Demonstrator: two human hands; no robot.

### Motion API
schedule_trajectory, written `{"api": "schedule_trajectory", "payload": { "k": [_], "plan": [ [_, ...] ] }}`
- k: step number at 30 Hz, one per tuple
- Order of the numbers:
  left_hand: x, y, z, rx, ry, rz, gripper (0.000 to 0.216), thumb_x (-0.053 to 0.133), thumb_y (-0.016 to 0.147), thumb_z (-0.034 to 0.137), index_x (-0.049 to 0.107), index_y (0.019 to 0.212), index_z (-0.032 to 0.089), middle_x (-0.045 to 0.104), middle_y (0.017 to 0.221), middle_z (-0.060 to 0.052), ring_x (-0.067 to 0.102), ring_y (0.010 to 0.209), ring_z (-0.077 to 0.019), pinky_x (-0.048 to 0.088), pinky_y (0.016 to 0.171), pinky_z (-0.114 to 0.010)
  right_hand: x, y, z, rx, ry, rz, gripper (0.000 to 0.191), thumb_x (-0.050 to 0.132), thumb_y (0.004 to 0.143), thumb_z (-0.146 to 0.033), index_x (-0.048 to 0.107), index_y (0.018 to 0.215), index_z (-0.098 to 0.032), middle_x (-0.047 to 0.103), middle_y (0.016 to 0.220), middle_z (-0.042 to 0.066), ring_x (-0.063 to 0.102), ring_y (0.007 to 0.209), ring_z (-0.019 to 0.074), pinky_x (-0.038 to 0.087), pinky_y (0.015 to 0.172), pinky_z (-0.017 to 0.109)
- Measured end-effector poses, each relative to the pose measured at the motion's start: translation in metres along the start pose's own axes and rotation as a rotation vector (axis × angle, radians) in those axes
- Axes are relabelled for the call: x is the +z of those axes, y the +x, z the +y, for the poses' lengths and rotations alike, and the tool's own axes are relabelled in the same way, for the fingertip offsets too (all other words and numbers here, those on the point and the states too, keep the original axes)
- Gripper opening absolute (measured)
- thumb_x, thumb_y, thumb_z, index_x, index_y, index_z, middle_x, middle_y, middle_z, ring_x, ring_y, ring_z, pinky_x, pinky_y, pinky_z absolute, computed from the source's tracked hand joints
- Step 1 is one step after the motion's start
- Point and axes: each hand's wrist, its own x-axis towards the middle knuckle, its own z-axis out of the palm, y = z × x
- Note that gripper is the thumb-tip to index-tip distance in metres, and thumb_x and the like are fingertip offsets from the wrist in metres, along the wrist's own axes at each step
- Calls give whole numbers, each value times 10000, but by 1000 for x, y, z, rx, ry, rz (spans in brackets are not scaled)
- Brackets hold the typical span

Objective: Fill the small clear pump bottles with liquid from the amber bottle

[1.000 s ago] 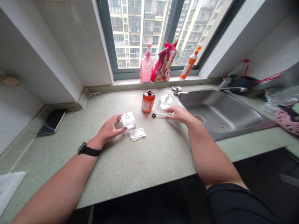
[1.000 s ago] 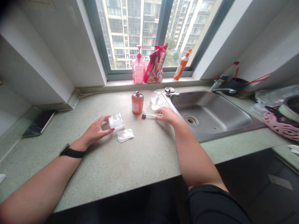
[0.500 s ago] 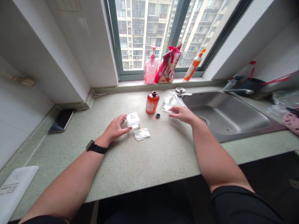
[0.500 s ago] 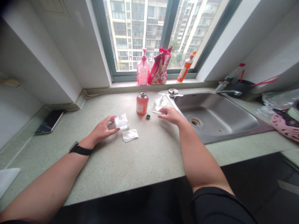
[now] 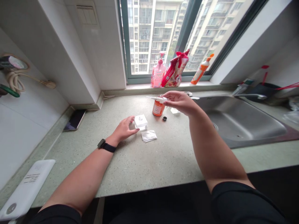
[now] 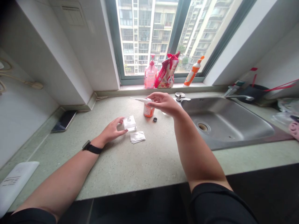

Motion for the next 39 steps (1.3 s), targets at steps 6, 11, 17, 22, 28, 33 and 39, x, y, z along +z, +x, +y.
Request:
{"api": "schedule_trajectory", "payload": {
  "k": [6, 11, 17, 22, 28, 33, 39],
  "plan": [
    [2, 0, -1, 3, -10, 10, 708, 802, 865, 490, 568, 1472, 211, 689, 1396, -153, 698, 1239, -342, 526, 1133, -545, 17, 32, -12, -92, -75, 9, 518, 819, 826, -661, 755, 1103, -229, 726, 974, 47, 667, 931, 211, 562, 801, 360],
    [1, -1, 1, -8, -4, 11, 705, 824, 857, 471, 577, 1471, 226, 698, 1380, -144, 680, 1265, -352, 510, 1153, -557, 20, 37, -11, -124, -268, -89, 411, 783, 873, -633, 729, 983, -241, 665, 822, 14, 607, 781, 182, 497, 707, 338],
    [-1, -1, 3, -1, -24, 0, 694, 823, 869, 471, 577, 1468, 223, 679, 1411, -151, 682, 1249, -340, 512, 1145, -556, 26, 29, -19, -135, -506, -133, 277, 758, 897, -519, 765, 962, -249, 719, 808, 24, 634, 742, 188, 487, 693, 338],
    [-1, -2, 4, -9, -13, -5, 718, 817, 877, 496, 561, 1492, 227, 680, 1402, -154, 680, 1254, -345, 515, 1140, -559, 34, 29, -13, -151, -591, -169, 229, 768, 892, -481, 780, 945, -258, 754, 817, 25, 659, 731, 190, 480, 682, 336],
    [-1, -2, 1, -11, -14, 1, 730, 826, 875, 510, 558, 1499, 243, 678, 1405, -147, 682, 1259, -348, 514, 1144, -565, 46, 31, -7, -167, -625, -179, 173, 787, 889, -438, 794, 938, -272, 766, 829, 19, 663, 751, 197, 466, 693, 335],
    [-1, -2, 2, -1, -22, 2, 725, 830, 879, 509, 563, 1497, 240, 676, 1413, -148, 687, 1255, -343, 513, 1148, -557, 57, 33, -2, -206, -674, -197, 148, 783, 902, -403, 800, 971, -273, 769, 858, 23, 678, 791, 210, 465, 718, 339],
    [0, -2, 2, -4, -20, -3, 732, 822, 885, 528, 560, 1500, 229, 669, 1433, -159, 691, 1254, -344, 513, 1148, -554, 71, 34, 4, -263, -660, -280, 144, 774, 927, -351, 808, 1041, -270, 785, 1013, 46, 700, 861, 212, 486, 776, 337]
  ]
}}
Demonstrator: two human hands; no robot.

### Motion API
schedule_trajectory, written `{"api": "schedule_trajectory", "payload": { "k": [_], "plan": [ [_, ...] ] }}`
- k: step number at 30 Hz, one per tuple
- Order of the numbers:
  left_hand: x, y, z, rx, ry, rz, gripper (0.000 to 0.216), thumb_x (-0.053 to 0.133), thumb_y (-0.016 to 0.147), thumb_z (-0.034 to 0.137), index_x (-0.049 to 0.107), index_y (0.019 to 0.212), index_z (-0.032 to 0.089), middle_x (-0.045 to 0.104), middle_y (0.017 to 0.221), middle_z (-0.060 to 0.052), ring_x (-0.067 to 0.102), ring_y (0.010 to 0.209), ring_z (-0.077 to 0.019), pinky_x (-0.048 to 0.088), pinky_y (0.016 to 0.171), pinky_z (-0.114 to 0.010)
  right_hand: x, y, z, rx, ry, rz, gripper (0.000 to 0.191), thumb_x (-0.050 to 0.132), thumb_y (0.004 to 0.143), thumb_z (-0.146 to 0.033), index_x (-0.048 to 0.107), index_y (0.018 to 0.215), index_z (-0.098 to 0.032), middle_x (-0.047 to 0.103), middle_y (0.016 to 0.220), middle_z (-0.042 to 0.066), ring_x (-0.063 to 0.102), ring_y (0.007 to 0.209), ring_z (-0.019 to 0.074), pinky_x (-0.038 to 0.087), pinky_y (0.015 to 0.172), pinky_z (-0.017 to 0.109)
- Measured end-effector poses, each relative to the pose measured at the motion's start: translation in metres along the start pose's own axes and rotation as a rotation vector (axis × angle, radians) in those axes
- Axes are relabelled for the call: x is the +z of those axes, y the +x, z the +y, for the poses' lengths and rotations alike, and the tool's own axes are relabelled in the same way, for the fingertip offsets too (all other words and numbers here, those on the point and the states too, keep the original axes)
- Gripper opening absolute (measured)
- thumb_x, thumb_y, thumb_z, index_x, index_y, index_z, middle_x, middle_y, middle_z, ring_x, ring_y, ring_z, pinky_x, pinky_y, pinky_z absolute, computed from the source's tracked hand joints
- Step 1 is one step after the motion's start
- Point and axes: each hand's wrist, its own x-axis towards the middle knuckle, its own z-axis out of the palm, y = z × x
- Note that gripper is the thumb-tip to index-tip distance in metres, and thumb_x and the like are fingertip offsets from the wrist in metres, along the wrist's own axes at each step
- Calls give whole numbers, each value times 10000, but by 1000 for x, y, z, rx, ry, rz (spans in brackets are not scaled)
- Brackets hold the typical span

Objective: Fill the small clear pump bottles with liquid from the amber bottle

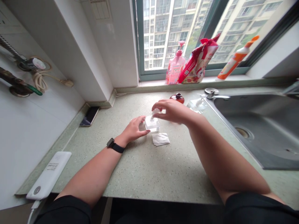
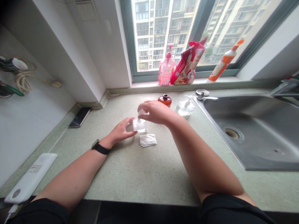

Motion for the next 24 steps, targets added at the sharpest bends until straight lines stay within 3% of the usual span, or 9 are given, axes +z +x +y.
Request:
{"api": "schedule_trajectory", "payload": {
  "k": [8, 18, 24],
  "plan": [
    [-1, 0, 1, 5, 9, -6, 743, 797, 894, 568, 545, 1516, 248, 669, 1447, -143, 689, 1258, -352, 519, 1157, -563, 16, 4, -5, 1, 9, -47, 338, 787, 888, -207, 769, 1219, -276, 798, 1179, 62, 736, 1015, 241, 529, 845, 335],
    [-1, 0, 2, 35, -2, 4, 735, 799, 898, 573, 541, 1515, 269, 683, 1424, -131, 695, 1245, -348, 536, 1135, -574, 13, 6, -8, 2, -17, -160, 292, 760, 908, -156, 778, 1191, -227, 816, 1181, 71, 748, 1072, 252, 529, 880, 338],
    [0, 0, -1, 46, 4, 15, 733, 792, 897, 598, 553, 1502, 260, 695, 1398, -136, 684, 1264, -363, 535, 1126, -578, 10, 6, -10, -25, -31, -179, 296, 740, 899, -143, 809, 1158, -270, 824, 1186, 47, 748, 1073, 236, 529, 901, 331]
  ]
}}
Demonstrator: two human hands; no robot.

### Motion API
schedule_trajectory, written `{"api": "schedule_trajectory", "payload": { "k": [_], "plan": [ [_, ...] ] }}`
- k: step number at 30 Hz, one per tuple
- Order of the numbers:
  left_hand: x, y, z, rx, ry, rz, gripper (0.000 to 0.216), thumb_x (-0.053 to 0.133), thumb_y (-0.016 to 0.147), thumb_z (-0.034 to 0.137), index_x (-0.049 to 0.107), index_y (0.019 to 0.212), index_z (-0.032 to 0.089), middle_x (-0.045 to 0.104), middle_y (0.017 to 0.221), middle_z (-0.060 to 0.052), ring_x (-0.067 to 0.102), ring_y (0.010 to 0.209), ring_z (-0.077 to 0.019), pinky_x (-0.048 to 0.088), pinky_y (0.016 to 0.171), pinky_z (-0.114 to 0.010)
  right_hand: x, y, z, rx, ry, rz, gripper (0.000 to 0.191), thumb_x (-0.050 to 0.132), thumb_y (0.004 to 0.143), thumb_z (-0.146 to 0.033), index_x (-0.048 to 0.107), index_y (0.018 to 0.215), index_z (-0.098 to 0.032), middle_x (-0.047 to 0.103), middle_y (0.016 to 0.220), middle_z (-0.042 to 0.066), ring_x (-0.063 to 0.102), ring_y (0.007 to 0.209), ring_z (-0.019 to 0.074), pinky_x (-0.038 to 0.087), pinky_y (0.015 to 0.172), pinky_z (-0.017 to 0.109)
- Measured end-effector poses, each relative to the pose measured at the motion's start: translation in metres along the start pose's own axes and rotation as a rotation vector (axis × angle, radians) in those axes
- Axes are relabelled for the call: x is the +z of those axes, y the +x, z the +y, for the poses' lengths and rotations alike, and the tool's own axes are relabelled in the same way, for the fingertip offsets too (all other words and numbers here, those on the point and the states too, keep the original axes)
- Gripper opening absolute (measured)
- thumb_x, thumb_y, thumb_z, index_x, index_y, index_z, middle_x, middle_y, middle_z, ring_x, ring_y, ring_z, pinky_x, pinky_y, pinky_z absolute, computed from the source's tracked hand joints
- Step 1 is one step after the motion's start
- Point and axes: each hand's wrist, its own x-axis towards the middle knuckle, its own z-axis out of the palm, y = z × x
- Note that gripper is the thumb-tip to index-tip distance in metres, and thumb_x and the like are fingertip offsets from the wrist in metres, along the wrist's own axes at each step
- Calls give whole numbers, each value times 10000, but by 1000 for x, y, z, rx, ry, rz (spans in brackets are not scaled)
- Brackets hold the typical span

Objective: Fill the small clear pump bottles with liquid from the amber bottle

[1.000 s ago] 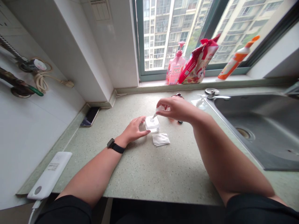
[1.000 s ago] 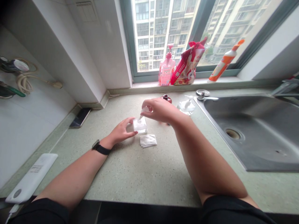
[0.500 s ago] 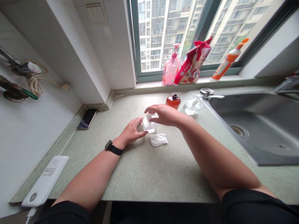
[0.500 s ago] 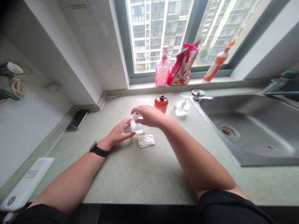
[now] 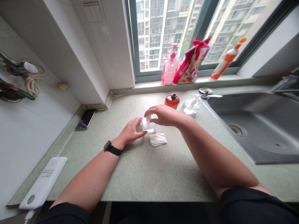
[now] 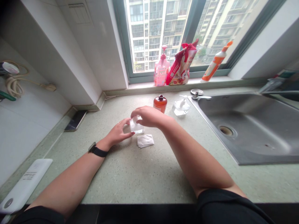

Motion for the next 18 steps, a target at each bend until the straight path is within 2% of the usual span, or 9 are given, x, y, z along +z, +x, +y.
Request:
{"api": "schedule_trajectory", "payload": {
  "k": [5, 18],
  "plan": [
    [1, 0, -2, 1, -2, -4, 741, 788, 898, 608, 551, 1500, 248, 692, 1404, -145, 673, 1277, -366, 519, 1139, -581, 1, 0, 1, -22, 11, 25, 250, 737, 927, -207, 825, 1155, -256, 832, 1163, 61, 755, 1053, 243, 534, 910, 348],
    [0, 1, -3, -13, 12, -5, 745, 797, 890, 595, 545, 1500, 250, 698, 1389, -143, 681, 1277, -367, 516, 1149, -593, 1, 1, 1, -19, 24, 3, 273, 722, 962, -183, 825, 1194, -282, 835, 1199, 50, 732, 1133, 255, 526, 993, 388]
  ]
}}
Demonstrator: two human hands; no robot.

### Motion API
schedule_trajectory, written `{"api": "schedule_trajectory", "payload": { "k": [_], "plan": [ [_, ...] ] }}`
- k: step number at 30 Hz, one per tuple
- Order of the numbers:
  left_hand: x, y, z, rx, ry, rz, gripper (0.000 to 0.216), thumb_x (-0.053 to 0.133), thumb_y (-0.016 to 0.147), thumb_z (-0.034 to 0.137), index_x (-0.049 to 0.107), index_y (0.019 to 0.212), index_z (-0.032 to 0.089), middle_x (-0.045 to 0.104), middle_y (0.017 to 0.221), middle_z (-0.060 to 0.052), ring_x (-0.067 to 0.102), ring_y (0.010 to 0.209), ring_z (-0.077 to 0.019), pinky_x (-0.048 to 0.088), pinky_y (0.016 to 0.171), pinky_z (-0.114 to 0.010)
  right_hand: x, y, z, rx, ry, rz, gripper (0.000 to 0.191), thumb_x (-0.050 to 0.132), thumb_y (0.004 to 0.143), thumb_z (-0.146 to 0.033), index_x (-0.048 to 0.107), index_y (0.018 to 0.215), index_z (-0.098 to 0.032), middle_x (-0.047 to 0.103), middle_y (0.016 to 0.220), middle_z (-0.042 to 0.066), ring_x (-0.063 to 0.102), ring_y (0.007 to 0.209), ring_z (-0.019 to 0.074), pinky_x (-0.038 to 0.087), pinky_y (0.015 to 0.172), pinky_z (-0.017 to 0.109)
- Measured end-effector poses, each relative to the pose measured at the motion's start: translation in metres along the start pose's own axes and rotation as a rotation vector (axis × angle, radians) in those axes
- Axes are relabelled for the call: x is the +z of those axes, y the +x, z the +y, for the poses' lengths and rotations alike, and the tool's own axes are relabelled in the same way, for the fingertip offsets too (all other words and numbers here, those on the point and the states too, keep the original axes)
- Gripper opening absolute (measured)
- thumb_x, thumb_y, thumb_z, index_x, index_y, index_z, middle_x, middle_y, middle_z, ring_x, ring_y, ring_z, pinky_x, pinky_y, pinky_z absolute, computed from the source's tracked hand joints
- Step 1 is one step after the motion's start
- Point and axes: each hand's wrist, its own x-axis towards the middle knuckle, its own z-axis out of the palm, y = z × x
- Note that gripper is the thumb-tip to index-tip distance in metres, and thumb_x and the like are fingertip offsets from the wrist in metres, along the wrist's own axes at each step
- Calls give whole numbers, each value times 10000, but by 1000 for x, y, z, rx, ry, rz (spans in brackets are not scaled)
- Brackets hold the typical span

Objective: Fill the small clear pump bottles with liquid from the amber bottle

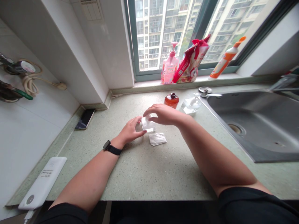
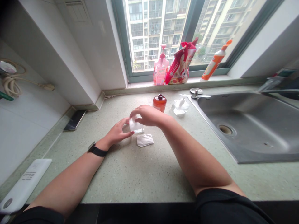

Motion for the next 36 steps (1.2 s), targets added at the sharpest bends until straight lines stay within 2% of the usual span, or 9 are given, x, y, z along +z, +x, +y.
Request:
{"api": "schedule_trajectory", "payload": {
  "k": [6, 12, 17, 21, 24, 29, 32, 36],
  "plan": [
    [-1, 0, 2, -16, 0, -15, 761, 791, 888, 615, 546, 1515, 259, 694, 1406, -141, 681, 1285, -370, 532, 1135, -583, 2, 1, 1, -4, -11, -27, 299, 695, 972, -157, 816, 1214, -284, 825, 1244, 53, 718, 1172, 257, 522, 1016, 394],
    [-1, 0, 2, -8, -8, -19, 734, 794, 893, 582, 552, 1502, 252, 681, 1434, -143, 676, 1291, -359, 518, 1152, -579, 1, 0, 1, 6, -37, -13, 271, 737, 945, -211, 811, 1200, -268, 834, 1181, 55, 732, 1124, 268, 525, 965, 391],
    [-1, 0, 3, -2, -13, -15, 728, 814, 883, 530, 552, 1504, 255, 677, 1440, -141, 682, 1277, -351, 519, 1148, -566, -8, -7, 5, 73, 41, -31, 474, 824, 878, -310, 754, 1344, -260, 832, 1137, 64, 760, 1040, 256, 553, 893, 365],
    [-1, 0, 3, -2, -17, -9, 731, 819, 879, 516, 552, 1507, 253, 675, 1444, -145, 696, 1250, -346, 526, 1136, -563, -15, -14, 6, 125, 128, -28, 648, 836, 866, -474, 681, 1463, -274, 824, 1206, 69, 761, 1100, 277, 573, 966, 397],
    [-1, 0, 3, 3, -20, -12, 722, 814, 882, 517, 555, 1500, 249, 684, 1429, -145, 693, 1255, -350, 521, 1141, -575, -15, -13, 3, 137, 215, 5, 673, 740, 942, -582, 615, 1536, -293, 782, 1359, 84, 732, 1220, 288, 560, 1060, 421],
    [0, 0, 4, -5, -26, -5, 719, 826, 874, 502, 556, 1495, 262, 683, 1433, -137, 701, 1239, -350, 531, 1133, -575, -9, -7, 0, 180, 314, -39, 524, 468, 1106, -567, 617, 1525, -289, 755, 1428, 95, 679, 1342, 292, 503, 1154, 468],
    [-1, -1, 5, -9, -33, -14, 708, 821, 884, 501, 558, 1491, 249, 676, 1444, -144, 693, 1255, -349, 528, 1137, -569, -8, -5, 3, 193, 310, -35, 509, 427, 1123, -549, 671, 1455, -251, 779, 1368, 111, 700, 1294, 297, 513, 1118, 453],
    [-1, -1, 5, -5, -25, -14, 697, 819, 890, 504, 566, 1482, 237, 675, 1426, -149, 686, 1254, -346, 520, 1135, -572, -11, -6, 9, 212, 288, -14, 492, 412, 1131, -535, 724, 1358, -229, 836, 1165, 101, 727, 1217, 295, 526, 1058, 420]
  ]
}}
